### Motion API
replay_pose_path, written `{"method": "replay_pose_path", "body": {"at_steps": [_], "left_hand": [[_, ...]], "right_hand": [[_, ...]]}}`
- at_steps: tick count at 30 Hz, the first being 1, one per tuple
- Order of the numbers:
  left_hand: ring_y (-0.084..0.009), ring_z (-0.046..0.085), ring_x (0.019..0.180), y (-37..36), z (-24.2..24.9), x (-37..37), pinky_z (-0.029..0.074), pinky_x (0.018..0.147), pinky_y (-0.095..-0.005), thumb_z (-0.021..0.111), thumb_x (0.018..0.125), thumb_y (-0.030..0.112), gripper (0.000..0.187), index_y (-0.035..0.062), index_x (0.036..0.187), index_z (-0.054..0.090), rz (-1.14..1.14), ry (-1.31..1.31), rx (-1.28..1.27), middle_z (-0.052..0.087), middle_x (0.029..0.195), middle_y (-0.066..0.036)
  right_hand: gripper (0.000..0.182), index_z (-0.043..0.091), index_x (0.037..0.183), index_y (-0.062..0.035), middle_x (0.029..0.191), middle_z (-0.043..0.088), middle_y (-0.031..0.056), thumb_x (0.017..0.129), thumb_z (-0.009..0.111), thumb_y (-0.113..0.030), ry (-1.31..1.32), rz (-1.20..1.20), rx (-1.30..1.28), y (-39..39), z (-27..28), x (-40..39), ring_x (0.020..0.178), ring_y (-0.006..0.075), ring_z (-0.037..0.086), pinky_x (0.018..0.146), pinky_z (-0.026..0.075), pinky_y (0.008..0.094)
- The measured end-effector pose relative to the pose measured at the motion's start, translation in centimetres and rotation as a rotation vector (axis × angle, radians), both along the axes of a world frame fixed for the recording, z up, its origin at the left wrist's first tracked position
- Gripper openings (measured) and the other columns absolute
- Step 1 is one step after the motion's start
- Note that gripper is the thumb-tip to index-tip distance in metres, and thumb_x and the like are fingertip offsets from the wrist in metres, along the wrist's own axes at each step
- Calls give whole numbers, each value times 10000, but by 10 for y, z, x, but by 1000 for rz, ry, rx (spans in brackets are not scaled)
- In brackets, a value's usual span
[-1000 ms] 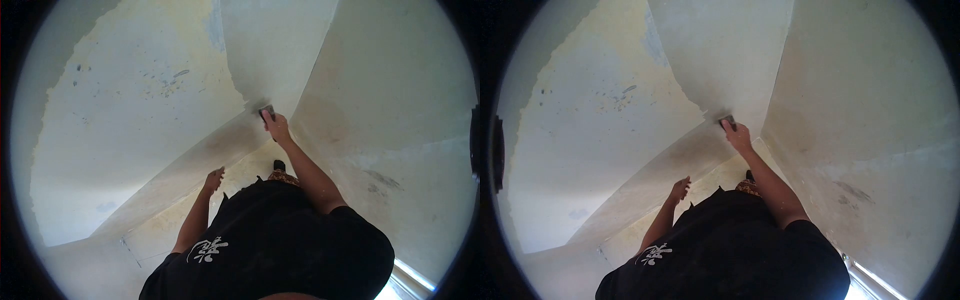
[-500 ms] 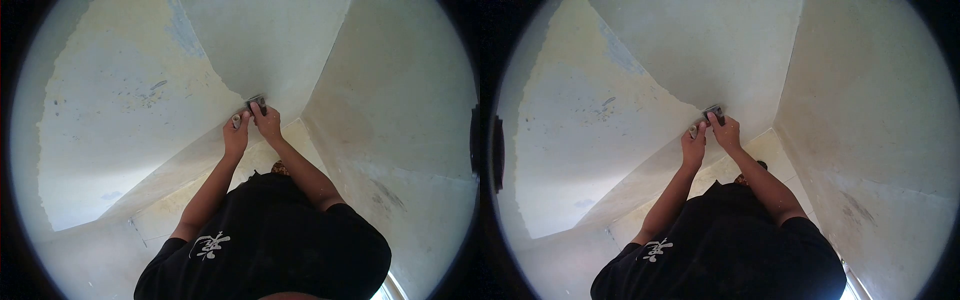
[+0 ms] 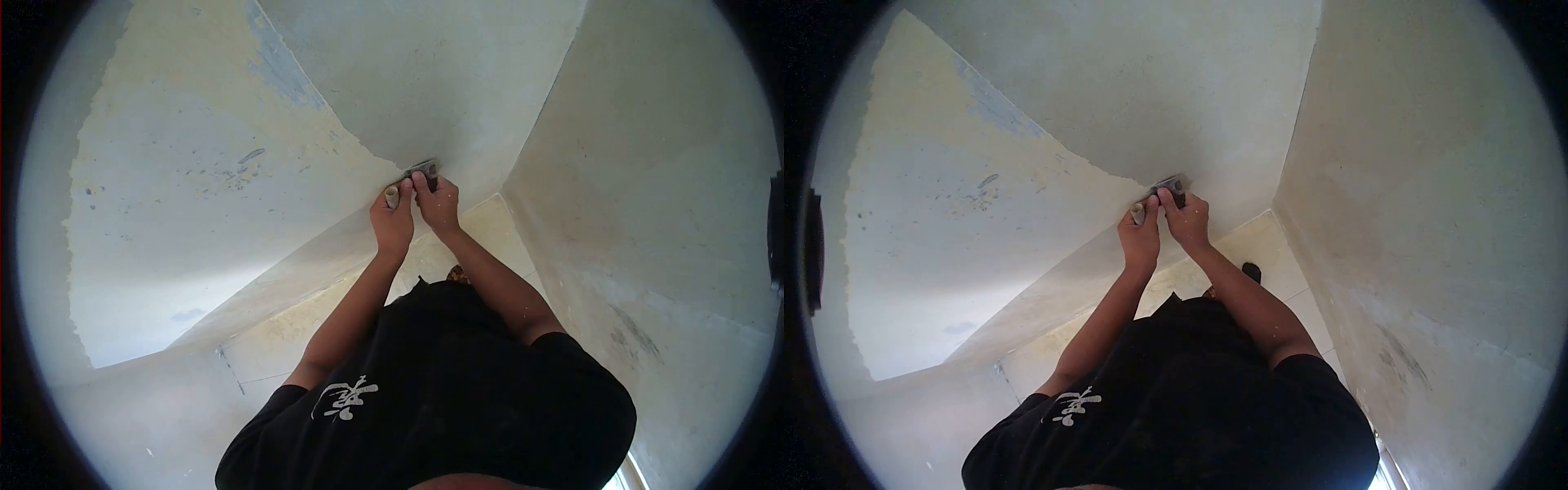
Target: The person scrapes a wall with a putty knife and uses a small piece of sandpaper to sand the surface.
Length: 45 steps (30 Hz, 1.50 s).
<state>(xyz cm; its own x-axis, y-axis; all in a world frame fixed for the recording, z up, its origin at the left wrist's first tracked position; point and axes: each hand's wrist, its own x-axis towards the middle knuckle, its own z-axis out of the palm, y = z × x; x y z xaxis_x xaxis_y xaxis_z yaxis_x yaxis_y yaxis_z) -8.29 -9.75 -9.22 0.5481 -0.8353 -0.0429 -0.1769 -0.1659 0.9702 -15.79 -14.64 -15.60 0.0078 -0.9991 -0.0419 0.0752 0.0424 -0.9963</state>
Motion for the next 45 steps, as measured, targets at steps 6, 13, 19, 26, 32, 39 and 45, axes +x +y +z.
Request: {"method": "replay_pose_path", "body": {"at_steps": [6, 13, 19, 26, 32, 39, 45], "left_hand": [[-75, 524, 677, 1, 7, -6, 450, 626, -263, 639, 947, 224, 252, -19, 894, 684, 42, -51, -72, 631, 724, -18], [-59, 535, 750, 0, -4, -6, 457, 681, -250, 609, 969, 198, 223, -4, 924, 692, 31, -26, -47, 644, 798, 16], [-57, 527, 717, -1, 6, -10, 456, 643, -253, 600, 977, 219, 236, 9, 903, 680, 46, 39, -151, 614, 775, 29], [-245, 640, 726, 17, -37, 25, 480, 649, -335, 614, 946, 280, 296, -1, 876, 673, -200, -374, 183, 674, 793, -123], [-348, 657, 942, 237, -331, 211, 469, 886, -507, 437, 979, 440, 460, 92, 1230, 601, -829, -1010, 579, 680, 1037, -199], [-396, 567, 982, 477, -252, 218, 482, 818, -480, 617, 726, 119, 458, 49, 1169, 525, -215, 108, 1413, 556, 1103, -209], [-299, 526, 808, 445, -271, 193, 475, 678, -446, 559, 802, 254, 330, 101, 1095, 559, 72, 431, 1296, 516, 914, -129]], "right_hand": [[473, 628, 675, 7, 547, 601, 69, 887, 686, -412, -52, 0, 24, 10, 20, 5, 513, 141, 569, 515, 455, 326], [464, 634, 681, 2, 530, 579, 80, 895, 675, -408, 31, -80, -7, 10, 11, 9, 501, 133, 562, 500, 449, 329], [474, 622, 728, 2, 567, 583, 39, 929, 628, -428, 106, -29, -147, 5, 47, -1, 513, 102, 531, 491, 442, 301], [563, 604, 684, 27, 533, 561, 79, 911, 616, -487, 258, 4, -70, 6, -5, -12, 503, 167, 550, 526, 460, 359], [465, 670, 1019, 15, 852, 692, 246, 799, 655, -395, 1002, 464, 471, 34, -217, -182, 864, 379, 690, 813, 535, 447], [180, 492, 951, 37, 758, 597, 176, 922, 515, -140, -91, -128, 1135, 112, -189, -308, 623, 310, 633, 585, 572, 438], [119, 436, 909, -33, 794, 544, 134, 921, 508, -126, -614, -144, 1247, 99, -165, -270, 607, 242, 564, 562, 515, 380]]}}
